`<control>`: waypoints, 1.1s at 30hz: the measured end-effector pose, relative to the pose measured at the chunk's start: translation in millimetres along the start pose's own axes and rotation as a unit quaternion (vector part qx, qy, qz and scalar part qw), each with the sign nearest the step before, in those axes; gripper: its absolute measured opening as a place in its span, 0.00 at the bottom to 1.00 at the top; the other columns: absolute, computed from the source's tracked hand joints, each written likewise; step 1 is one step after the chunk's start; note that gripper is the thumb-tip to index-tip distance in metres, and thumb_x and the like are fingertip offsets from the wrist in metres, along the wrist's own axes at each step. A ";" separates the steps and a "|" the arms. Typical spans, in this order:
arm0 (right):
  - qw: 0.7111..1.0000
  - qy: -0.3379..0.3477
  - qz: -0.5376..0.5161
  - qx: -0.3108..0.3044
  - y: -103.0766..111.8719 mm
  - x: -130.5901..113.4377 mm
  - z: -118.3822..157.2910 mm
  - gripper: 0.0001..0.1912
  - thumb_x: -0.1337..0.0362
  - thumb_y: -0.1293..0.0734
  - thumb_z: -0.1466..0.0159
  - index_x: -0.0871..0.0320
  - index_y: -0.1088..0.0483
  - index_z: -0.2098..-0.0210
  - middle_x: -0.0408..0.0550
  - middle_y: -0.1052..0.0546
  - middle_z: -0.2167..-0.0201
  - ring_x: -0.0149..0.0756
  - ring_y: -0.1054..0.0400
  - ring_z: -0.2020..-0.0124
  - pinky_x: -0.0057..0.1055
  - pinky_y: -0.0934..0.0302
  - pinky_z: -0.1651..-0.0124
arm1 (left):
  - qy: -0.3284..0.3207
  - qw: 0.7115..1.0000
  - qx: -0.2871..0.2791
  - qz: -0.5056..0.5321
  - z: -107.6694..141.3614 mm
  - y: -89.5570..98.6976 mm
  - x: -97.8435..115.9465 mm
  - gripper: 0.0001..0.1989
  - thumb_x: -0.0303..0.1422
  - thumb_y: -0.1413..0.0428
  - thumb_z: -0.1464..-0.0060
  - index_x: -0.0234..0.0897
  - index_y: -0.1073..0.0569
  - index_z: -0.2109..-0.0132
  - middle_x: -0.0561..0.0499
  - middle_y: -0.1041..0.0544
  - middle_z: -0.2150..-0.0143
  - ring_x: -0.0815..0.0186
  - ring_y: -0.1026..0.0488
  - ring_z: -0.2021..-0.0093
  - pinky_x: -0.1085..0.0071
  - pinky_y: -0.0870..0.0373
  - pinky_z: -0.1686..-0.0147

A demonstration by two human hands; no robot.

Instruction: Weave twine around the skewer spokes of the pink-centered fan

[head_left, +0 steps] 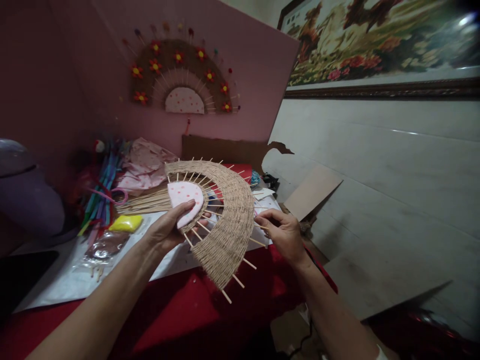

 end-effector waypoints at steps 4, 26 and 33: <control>0.995 -0.060 -0.074 0.000 -6.4 21.7 -2.9 0.12 0.57 0.32 0.44 0.60 0.27 0.75 0.40 0.33 0.82 0.26 0.43 0.82 0.25 0.47 0.80 | -0.001 0.999 -0.022 -0.029 -2.9 1.0 -0.2 0.12 0.27 0.43 0.51 0.28 0.27 0.57 0.38 0.21 0.70 0.63 0.25 0.79 0.72 0.27 0.81; 0.943 0.191 0.267 -0.048 7.7 -14.8 -16.3 0.08 0.61 0.35 0.38 0.57 0.28 0.70 0.47 0.25 0.71 0.34 0.32 0.69 0.30 0.42 0.65 | 0.054 0.987 -0.063 -0.136 -8.6 6.5 -8.7 0.10 0.28 0.43 0.49 0.26 0.27 0.60 0.37 0.21 0.67 0.62 0.23 0.73 0.72 0.25 0.75; 0.970 0.145 0.183 -0.064 19.0 -7.7 -26.2 0.07 0.63 0.35 0.39 0.57 0.28 0.71 0.46 0.25 0.72 0.34 0.32 0.68 0.30 0.42 0.64 | 0.075 0.986 -0.066 -0.134 -5.5 8.8 -8.7 0.09 0.28 0.43 0.49 0.26 0.26 0.61 0.38 0.21 0.69 0.63 0.24 0.76 0.74 0.27 0.81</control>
Point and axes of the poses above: each hand's wrist, its own z-axis away from the middle knuckle, its own y-axis out of the back of the hand, x = y × z, the point moved 8 cm from there along -z, towards the middle knuckle
